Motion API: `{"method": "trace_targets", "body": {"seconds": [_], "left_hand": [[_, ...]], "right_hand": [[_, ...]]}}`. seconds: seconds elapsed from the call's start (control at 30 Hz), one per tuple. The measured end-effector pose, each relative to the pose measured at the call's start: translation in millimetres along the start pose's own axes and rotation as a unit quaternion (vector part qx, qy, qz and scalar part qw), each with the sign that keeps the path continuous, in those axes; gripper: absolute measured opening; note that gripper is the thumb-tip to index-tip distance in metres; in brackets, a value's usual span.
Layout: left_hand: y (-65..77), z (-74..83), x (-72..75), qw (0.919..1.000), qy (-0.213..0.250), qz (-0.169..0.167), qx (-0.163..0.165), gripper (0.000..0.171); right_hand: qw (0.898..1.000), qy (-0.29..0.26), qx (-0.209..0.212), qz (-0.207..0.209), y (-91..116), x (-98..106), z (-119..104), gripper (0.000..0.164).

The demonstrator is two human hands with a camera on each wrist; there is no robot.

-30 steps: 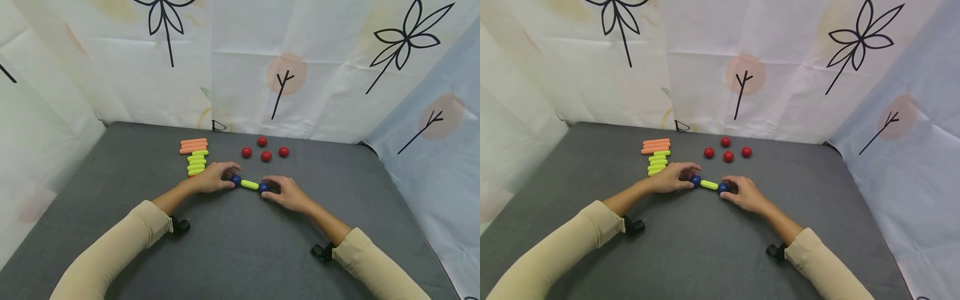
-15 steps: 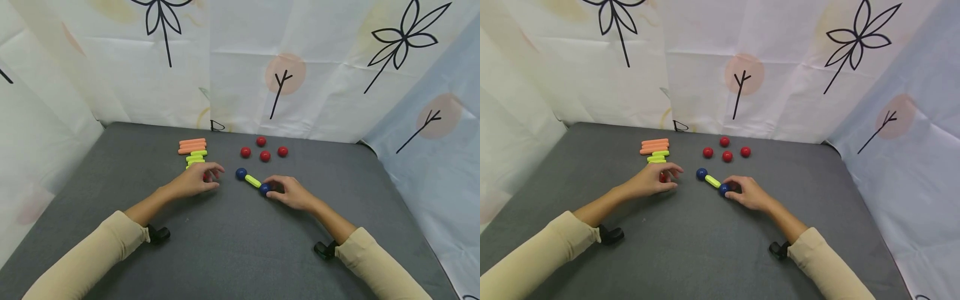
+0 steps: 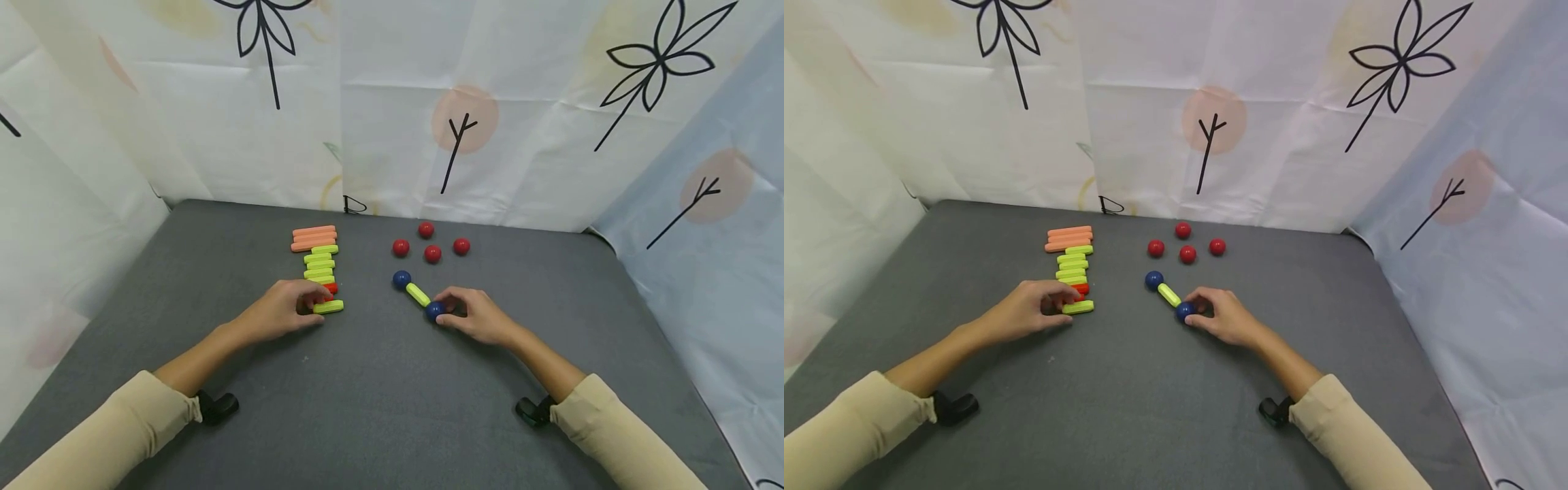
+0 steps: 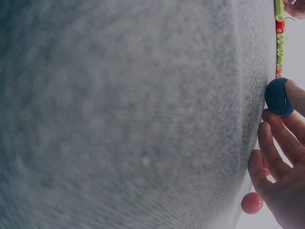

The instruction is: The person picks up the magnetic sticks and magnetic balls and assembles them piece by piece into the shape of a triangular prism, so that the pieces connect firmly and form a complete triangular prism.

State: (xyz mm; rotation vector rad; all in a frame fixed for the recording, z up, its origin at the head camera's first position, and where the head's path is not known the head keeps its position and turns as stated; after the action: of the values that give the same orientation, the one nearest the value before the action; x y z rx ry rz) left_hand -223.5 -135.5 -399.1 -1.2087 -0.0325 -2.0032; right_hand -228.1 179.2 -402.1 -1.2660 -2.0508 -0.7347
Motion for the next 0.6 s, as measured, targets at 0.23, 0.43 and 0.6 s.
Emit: {"method": "trace_targets", "body": {"seconds": [0.23, 0.43, 0.6], "left_hand": [[-1.9, 6.0, -7.0, 0.9943, -0.106, 0.004, -0.015, 0.038], [-19.2, 17.6, -18.8, 0.9975, -0.066, 0.014, -0.023, 0.039], [-43.9, 23.1, -38.6, 0.9996, 0.017, 0.015, -0.016, 0.040]], "right_hand": [[1.000, 0.001, -0.001, 0.002, 1, 0, 0, 0.030], [1.000, -0.003, 0.010, 0.008, 2, 1, -1, 0.028], [1.000, -0.001, 0.017, 0.011, 1, 0, -2, 0.028]]}}
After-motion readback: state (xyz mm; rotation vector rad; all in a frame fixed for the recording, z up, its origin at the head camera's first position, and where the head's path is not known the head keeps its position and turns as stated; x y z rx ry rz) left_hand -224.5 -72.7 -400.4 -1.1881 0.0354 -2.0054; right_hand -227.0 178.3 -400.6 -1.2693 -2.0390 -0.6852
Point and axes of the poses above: each hand's wrist, its own y-axis away from the middle knuckle, its own x-axis out of the back of the hand, z = x × y, the point moved 7 cm from there along -y, towards the middle knuckle, and after that the axes turned 13 degrees about -x, right-handed, at the moved point
